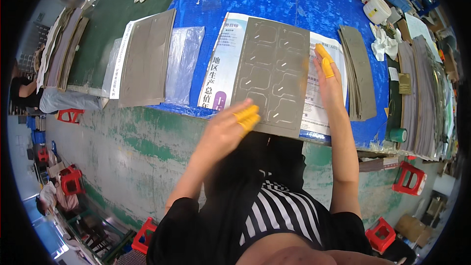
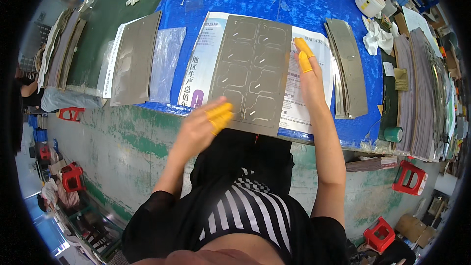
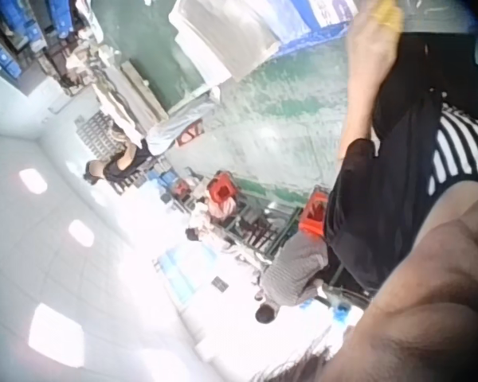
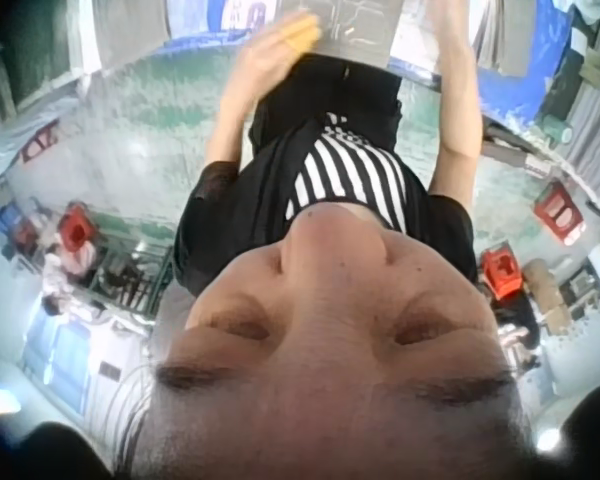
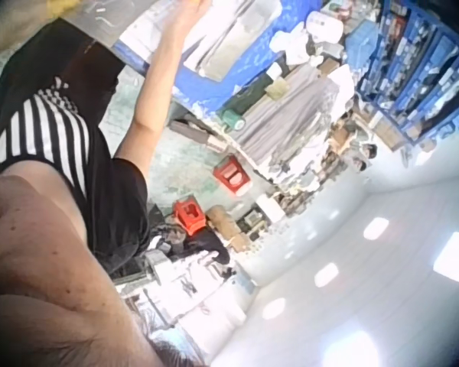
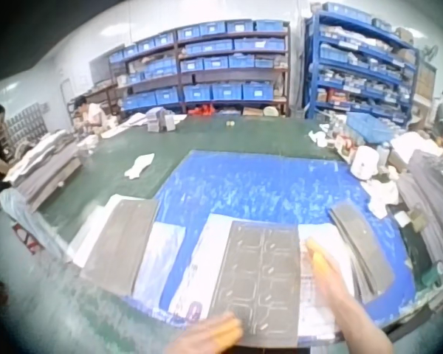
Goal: The recorder is sorting and inspecting thin metal sheets at a fabrication floor workstation, removing cutout scraps and stacking finished pieces.
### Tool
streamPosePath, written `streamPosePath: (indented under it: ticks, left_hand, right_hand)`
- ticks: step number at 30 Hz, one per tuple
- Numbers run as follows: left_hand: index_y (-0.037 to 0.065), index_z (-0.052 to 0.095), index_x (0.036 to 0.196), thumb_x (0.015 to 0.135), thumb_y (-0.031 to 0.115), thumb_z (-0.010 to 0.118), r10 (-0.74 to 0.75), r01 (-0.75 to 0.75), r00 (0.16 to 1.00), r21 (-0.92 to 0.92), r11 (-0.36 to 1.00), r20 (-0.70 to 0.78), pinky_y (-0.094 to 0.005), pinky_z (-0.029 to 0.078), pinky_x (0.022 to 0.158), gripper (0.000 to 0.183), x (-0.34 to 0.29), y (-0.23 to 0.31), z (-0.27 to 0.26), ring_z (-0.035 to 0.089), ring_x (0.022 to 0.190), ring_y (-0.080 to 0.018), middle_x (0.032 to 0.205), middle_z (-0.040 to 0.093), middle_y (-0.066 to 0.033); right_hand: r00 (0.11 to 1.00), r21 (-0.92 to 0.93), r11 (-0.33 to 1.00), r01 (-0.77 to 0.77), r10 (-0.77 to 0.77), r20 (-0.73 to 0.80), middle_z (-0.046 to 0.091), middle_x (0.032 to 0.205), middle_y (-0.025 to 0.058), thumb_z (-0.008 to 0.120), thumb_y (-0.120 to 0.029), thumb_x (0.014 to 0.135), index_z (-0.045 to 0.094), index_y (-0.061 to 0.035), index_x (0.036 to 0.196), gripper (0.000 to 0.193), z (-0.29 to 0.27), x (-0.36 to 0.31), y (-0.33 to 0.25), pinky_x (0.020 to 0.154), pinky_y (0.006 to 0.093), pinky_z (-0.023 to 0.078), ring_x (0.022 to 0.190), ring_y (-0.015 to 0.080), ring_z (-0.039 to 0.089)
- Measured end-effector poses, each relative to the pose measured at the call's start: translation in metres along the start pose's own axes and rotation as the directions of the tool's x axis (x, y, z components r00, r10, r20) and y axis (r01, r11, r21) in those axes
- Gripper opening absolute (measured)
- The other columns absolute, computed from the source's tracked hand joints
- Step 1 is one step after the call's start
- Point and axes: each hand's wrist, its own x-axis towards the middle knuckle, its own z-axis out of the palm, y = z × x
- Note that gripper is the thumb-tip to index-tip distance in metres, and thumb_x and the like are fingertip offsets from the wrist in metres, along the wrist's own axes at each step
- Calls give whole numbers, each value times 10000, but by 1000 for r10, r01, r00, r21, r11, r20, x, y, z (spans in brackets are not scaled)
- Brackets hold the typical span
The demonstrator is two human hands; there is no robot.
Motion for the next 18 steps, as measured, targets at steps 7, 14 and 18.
streamPosePath:
  ticks: [7, 14, 18]
  left_hand:
    - [-2, 647, 945, 703, -59, 633, -282, 371, 915, 328, 869, -287, -328, 491, 783, 249, -46, -55, -101, 614, 937, -269, 1027, 637, -133]
    - [-5, 654, 893, 708, -33, 638, -408, 512, 853, 372, 774, -326, -325, 484, 775, 188, -80, -77, -145, 621, 893, -264, 999, 643, -134]
    - [1, 657, 893, 695, -9, 664, -427, 519, 851, 362, 774, -307, -329, 478, 793, 198, -84, -94, -145, 613, 956, -261, 991, 646, -126]
  right_hand:
    - [1000, 9, 1000, -1, 1, -15, 391, 1343, 156, 392, -209, 958, 367, 63, 1296, 435, 2, 1, 1, 1081, 324, 267, 1268, 218, 359]
    - [1000, 102, 995, 7, -4, -22, 414, 1321, 166, 352, -159, 966, 381, 77, 1275, 391, -4, 5, 9, 1063, 333, 300, 1233, 230, 402]
    - [998, 79, 997, 2, 3, -63, 411, 1320, 176, 319, -144, 973, 377, 96, 1265, 383, 1, 2, 3, 1053, 341, 322, 1222, 253, 414]
